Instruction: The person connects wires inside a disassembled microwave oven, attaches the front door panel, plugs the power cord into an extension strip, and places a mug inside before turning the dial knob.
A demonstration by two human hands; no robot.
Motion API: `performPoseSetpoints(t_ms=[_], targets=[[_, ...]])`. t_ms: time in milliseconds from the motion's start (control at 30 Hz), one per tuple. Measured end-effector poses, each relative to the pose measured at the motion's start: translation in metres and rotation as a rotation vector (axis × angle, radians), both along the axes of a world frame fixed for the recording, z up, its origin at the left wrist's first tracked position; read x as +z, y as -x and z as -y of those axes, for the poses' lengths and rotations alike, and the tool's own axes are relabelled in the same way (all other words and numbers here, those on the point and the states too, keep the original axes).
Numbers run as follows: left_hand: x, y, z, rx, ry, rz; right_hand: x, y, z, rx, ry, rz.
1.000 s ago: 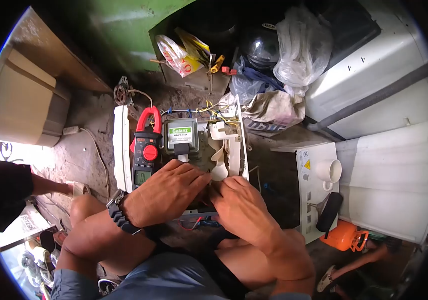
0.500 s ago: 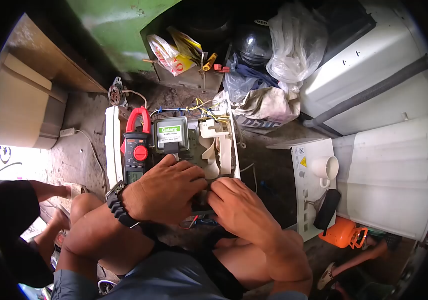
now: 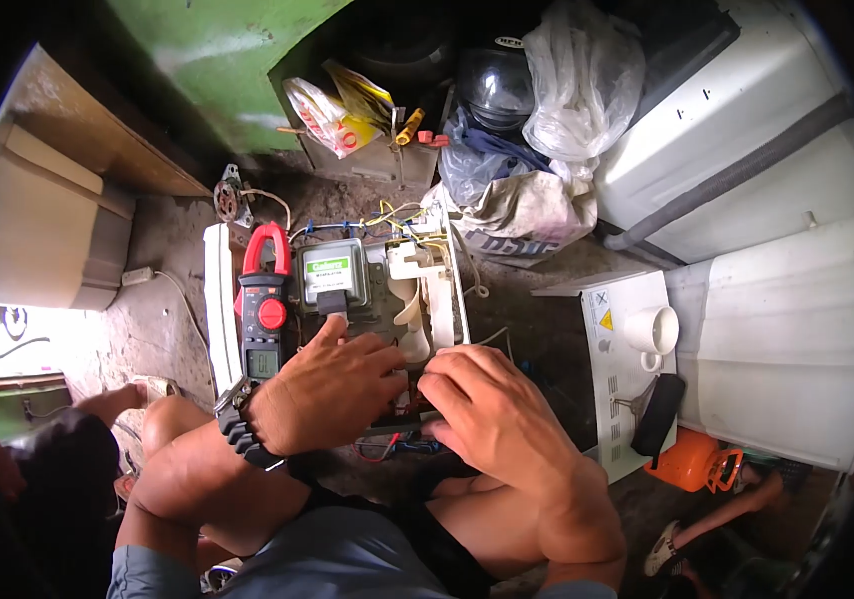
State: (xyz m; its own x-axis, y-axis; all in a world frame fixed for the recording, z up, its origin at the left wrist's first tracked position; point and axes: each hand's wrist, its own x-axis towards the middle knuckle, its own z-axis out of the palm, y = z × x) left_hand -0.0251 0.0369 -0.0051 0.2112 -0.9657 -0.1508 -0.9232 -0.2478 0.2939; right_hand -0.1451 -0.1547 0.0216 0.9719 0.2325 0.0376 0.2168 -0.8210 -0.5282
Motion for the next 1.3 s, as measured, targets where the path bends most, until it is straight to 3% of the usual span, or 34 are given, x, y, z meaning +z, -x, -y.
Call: performPoseSetpoints(t_ms=[133,400,533,600,900,1300], targets=[[-0.006,0.000,0.006,-0.021,0.044,-0.051,-0.003,-0.001,0.005,0.033,-0.028,-0.002],[-0.005,-0.015,0.026,-0.197,-0.296,-0.139,-0.009,0.001,0.007,0.059,-0.020,0.020],[-0.010,-0.018,0.020,-0.209,-0.245,-0.160,-0.010,0.001,0.004,0.091,0.033,0.017],[-0.018,-0.017,0.014,-0.177,-0.103,-0.179,-0.011,-0.001,0.003,0.094,0.051,0.004],[-0.013,-0.022,0.017,-0.231,-0.236,-0.228,-0.016,-0.006,0.001,0.124,0.085,0.002],[-0.018,-0.018,0.013,-0.175,-0.170,-0.212,-0.019,-0.008,0.000,0.110,0.088,-0.012]])
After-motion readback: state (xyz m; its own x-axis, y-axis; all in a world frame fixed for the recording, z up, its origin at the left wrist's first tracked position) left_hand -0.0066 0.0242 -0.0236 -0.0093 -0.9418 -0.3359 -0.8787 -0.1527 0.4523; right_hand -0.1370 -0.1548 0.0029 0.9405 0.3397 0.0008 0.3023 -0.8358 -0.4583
